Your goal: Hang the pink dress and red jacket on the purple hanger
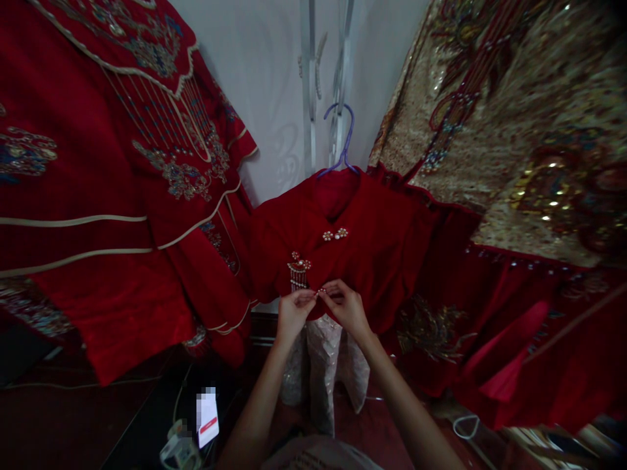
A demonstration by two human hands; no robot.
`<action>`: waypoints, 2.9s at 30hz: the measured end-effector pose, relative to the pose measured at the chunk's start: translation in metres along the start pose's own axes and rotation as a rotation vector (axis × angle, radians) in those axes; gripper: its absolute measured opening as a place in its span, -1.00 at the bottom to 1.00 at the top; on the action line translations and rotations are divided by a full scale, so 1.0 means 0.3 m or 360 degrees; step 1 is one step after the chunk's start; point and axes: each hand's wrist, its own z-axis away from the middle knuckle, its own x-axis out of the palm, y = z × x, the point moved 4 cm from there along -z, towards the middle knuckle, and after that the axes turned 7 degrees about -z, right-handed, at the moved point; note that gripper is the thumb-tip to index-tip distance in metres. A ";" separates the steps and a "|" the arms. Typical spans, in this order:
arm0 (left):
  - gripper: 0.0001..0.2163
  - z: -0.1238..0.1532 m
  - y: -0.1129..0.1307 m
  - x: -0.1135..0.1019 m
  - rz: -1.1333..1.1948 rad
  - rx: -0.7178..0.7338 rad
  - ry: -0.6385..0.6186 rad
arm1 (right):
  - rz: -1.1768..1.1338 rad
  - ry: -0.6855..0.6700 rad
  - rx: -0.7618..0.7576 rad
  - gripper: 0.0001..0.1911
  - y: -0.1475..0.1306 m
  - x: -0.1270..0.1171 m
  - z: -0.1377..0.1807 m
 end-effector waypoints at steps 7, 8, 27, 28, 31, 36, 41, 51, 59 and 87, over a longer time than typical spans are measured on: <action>-0.89 -0.013 -0.003 -0.017 -0.0145 0.0095 -0.0167 | 0.0032 0.0050 -0.0016 -0.82 0.002 0.008 0.011; -0.90 -0.013 -0.004 -0.015 -0.0136 0.0116 -0.0194 | 0.0050 0.0027 -0.0017 -0.81 0.000 0.006 0.010; -0.82 0.030 0.008 0.000 -0.0633 0.0489 -0.0038 | 0.0185 0.0054 -0.0014 -0.72 0.026 0.006 0.042; -0.86 0.032 0.011 0.000 -0.0648 0.0497 -0.0025 | 0.0158 0.0064 0.0007 -0.74 0.032 0.009 0.042; -0.89 0.033 0.020 -0.011 -0.0615 0.0490 0.0011 | 0.0096 0.0066 0.0057 -0.76 0.036 0.009 0.044; -0.84 0.032 0.025 -0.024 -0.0336 0.0360 -0.0026 | -0.0009 0.0020 0.0068 -0.73 0.019 0.007 0.048; -0.84 0.044 0.039 -0.032 -0.0238 0.0323 -0.0014 | -0.0147 -0.0028 0.0079 -0.72 0.001 0.017 0.050; -0.72 -0.013 0.097 -0.046 0.0128 0.0106 -0.0102 | -0.0495 -0.0040 0.0212 -0.67 -0.030 -0.008 0.073; -0.67 -0.086 0.142 -0.042 0.0860 -0.0177 0.0098 | -0.0595 -0.0523 0.0360 -0.72 -0.119 -0.074 0.099; -0.75 -0.145 0.540 0.066 -0.0883 0.1340 -0.0070 | -0.0469 -0.0493 0.0364 -0.73 -0.080 -0.176 0.111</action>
